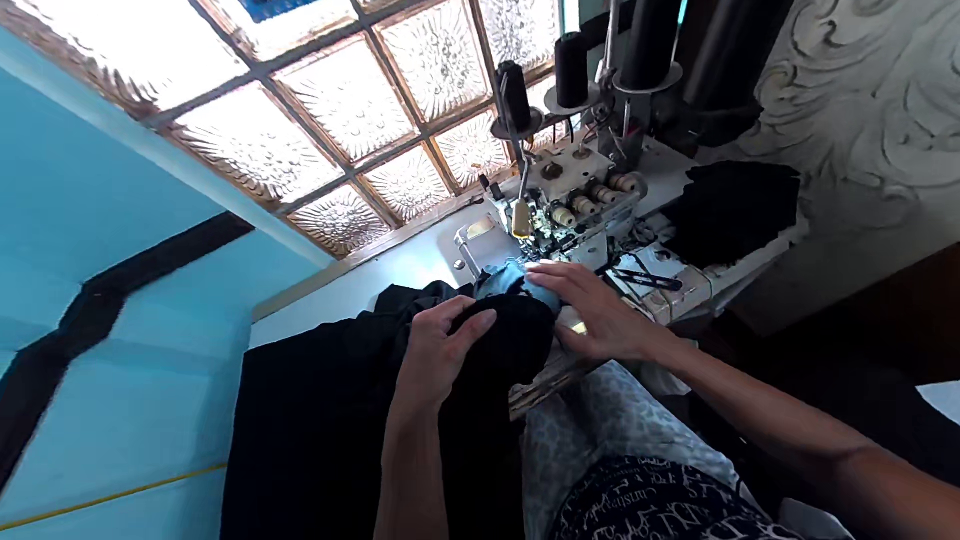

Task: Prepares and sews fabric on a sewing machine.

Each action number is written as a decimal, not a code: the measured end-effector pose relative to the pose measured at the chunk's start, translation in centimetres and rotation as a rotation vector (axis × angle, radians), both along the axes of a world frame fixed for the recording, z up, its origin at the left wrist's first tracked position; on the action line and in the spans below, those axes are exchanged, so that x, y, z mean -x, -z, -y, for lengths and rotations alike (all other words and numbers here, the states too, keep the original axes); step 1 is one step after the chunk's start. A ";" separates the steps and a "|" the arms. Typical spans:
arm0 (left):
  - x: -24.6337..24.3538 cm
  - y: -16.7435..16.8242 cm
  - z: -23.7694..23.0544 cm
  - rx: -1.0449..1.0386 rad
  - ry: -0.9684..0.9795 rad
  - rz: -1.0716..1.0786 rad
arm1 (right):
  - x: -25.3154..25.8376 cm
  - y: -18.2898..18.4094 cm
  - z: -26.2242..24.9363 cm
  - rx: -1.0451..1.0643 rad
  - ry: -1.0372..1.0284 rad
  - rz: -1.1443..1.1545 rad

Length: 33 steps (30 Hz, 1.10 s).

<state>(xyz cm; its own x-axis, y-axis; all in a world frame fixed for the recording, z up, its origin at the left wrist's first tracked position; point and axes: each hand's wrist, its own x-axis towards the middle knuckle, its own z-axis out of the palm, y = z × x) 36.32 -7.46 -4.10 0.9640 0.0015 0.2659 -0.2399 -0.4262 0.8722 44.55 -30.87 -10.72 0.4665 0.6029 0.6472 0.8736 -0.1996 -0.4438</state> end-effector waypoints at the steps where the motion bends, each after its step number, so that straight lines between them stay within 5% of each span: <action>1: 0.2 -0.2 -0.3 0.006 -0.008 0.028 | -0.4 -0.3 -0.8 0.022 -0.081 -0.029; 6: -0.5 -0.2 -2.9 0.012 -0.257 0.043 | 0.0 -1.3 0.4 -0.012 -0.272 -0.426; 9: -1.9 2.2 -3.1 -0.043 -0.308 -0.054 | 0.0 -0.5 2.2 -0.152 -0.179 -0.842; 14: -4.1 5.1 -0.7 0.042 -0.226 -0.125 | -0.6 3.6 3.9 -0.400 0.033 -1.221; 33: -3.3 4.1 -0.9 0.276 0.022 -0.139 | -0.8 4.7 4.8 -0.395 0.003 -1.018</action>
